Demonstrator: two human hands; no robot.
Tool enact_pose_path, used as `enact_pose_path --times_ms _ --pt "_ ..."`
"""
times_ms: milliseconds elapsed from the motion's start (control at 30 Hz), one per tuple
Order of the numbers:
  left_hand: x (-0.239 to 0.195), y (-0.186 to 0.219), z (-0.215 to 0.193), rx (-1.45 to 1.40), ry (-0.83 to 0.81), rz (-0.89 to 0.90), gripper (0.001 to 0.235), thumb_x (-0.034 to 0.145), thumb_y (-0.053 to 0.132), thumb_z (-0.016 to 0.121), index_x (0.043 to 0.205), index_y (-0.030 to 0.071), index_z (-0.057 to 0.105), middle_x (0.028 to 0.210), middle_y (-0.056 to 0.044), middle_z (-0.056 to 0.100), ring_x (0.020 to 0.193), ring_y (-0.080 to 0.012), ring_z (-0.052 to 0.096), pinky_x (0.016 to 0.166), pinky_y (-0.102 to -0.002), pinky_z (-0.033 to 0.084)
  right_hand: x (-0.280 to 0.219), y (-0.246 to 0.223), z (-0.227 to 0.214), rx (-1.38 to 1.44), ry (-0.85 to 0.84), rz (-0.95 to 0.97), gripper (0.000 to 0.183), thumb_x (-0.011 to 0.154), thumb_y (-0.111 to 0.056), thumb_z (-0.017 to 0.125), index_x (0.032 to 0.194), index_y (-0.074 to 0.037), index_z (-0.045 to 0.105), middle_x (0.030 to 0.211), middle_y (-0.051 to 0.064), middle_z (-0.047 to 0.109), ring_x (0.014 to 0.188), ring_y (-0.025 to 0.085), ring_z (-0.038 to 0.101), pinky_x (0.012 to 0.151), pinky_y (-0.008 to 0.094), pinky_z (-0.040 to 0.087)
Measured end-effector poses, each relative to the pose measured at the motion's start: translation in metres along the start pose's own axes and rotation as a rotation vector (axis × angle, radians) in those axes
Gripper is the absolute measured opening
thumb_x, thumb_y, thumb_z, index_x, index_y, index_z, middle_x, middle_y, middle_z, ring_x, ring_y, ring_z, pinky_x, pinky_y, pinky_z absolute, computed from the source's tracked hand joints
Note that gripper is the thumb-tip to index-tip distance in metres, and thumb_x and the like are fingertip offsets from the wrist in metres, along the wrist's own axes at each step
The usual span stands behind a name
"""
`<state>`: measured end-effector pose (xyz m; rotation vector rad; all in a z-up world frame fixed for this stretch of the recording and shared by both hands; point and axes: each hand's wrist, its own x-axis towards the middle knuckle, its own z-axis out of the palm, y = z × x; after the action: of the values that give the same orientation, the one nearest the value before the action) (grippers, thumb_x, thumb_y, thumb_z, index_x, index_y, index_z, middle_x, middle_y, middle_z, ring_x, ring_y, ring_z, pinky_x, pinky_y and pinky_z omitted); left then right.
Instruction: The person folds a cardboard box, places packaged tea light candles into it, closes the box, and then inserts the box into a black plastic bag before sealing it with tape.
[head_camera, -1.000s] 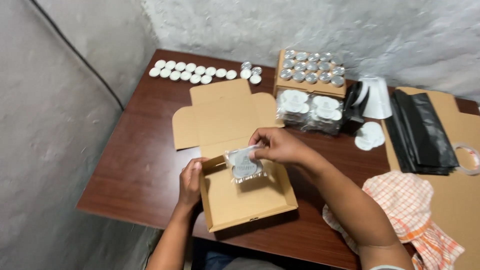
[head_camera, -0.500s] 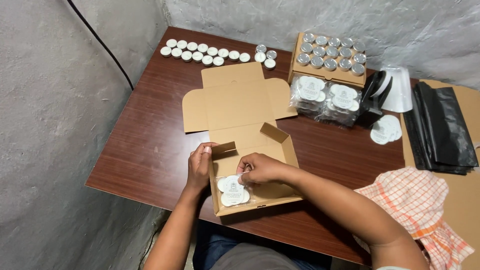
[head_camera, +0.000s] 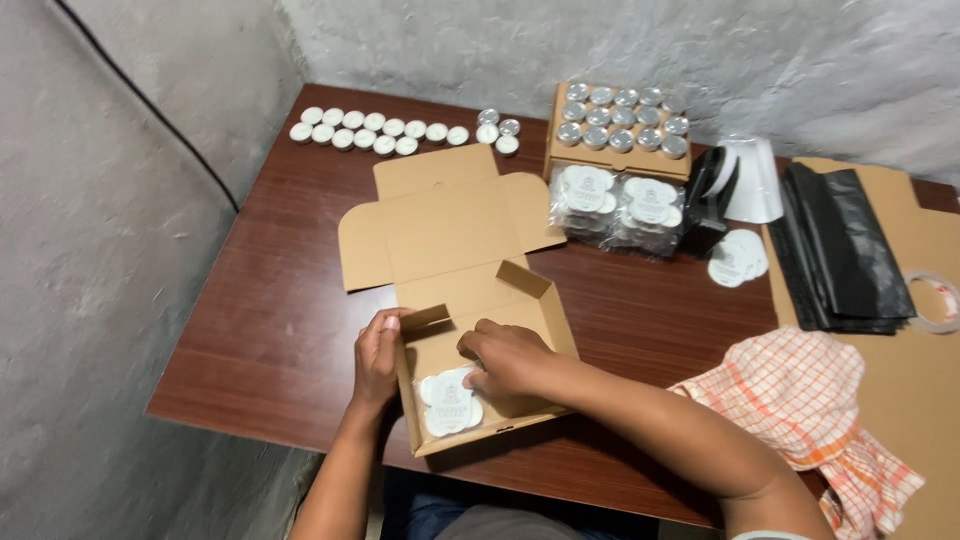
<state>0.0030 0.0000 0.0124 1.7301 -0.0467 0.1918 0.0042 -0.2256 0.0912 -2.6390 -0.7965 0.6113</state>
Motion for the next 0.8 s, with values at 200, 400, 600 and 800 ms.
enact_pose_path --times_ms 200,400,600,800 --pt "0.000 -0.010 0.000 0.041 0.017 -0.024 0.043 0.098 0.035 0.045 0.112 0.010 0.076 0.089 -0.020 0.076 0.086 -0.0351 0.069 0.084 -0.048 0.052 0.003 0.062 -0.004 0.222 0.527 -0.170 0.018 0.089 -0.021 0.071 0.105 -0.014 0.074 0.092 0.014 0.075 0.095 0.037 0.074 0.084 0.045 0.059" --pt "-0.003 -0.015 0.000 0.070 -0.002 -0.057 0.045 0.097 0.032 0.039 0.108 0.006 0.073 0.103 -0.009 0.078 0.100 -0.0227 0.071 0.085 -0.033 0.050 -0.009 0.151 -0.070 0.183 0.757 0.276 0.024 0.094 -0.015 0.064 0.113 -0.010 0.077 0.112 0.013 0.076 0.102 0.030 0.070 0.090 0.042 0.054" --pt "-0.006 0.004 0.004 0.027 0.022 -0.116 0.043 0.098 0.030 0.041 0.105 0.004 0.074 0.102 -0.010 0.076 0.095 -0.0222 0.068 0.079 -0.030 0.047 -0.039 0.221 -0.126 0.163 0.611 0.706 0.042 0.100 -0.021 0.056 0.141 -0.011 0.059 0.149 0.015 0.051 0.134 0.036 0.052 0.107 0.044 0.042" --pt "-0.002 -0.024 -0.002 0.106 -0.016 -0.049 0.046 0.101 0.034 0.039 0.113 0.007 0.074 0.101 -0.009 0.077 0.086 -0.0204 0.067 0.078 -0.031 0.048 -0.040 0.250 -0.153 0.189 0.272 0.737 0.072 0.095 -0.030 0.072 0.157 -0.016 0.039 0.165 0.012 0.033 0.148 0.033 0.037 0.116 0.043 0.036"
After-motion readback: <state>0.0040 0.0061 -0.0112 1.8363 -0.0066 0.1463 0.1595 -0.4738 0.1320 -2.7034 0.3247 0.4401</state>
